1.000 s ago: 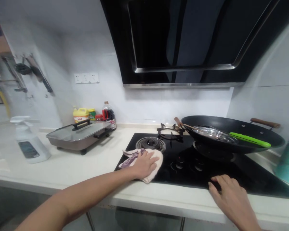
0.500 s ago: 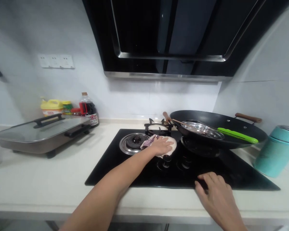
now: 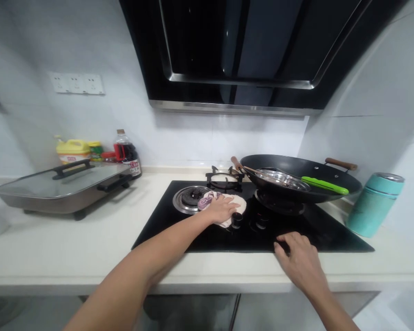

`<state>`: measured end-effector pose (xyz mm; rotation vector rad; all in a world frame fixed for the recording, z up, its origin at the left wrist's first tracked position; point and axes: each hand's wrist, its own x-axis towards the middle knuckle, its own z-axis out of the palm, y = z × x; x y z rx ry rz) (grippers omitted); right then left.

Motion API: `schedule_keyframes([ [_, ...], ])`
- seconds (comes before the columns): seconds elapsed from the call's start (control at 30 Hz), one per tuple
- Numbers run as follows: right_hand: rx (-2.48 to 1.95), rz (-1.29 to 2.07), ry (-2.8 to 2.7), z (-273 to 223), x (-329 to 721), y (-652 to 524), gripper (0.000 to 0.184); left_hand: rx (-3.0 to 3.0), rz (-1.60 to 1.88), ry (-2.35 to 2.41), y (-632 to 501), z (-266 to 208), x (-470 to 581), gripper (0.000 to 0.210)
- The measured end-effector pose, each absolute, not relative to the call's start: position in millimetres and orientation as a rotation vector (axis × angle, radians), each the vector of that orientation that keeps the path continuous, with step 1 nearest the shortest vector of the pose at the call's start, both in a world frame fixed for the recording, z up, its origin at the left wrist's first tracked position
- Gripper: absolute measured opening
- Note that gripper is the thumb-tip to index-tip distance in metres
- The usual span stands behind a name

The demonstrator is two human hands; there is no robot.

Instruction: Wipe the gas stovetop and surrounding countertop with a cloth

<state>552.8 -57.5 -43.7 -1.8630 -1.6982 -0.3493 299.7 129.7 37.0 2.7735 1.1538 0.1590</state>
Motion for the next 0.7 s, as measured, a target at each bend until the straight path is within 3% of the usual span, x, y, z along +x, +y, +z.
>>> schedule_keyframes([
  [0.33, -1.905, -0.363, -1.721, -43.6, 551.1, -56.4, 0.042, 2.695, 0.244, 1.251, 48.6, 42.4, 189.9, 0.052],
  [0.7, -1.917, -0.385, -1.73, -42.0, 545.8, -58.7, 0.041, 2.403, 0.27, 1.894, 39.0, 50.8, 80.2, 0.071],
])
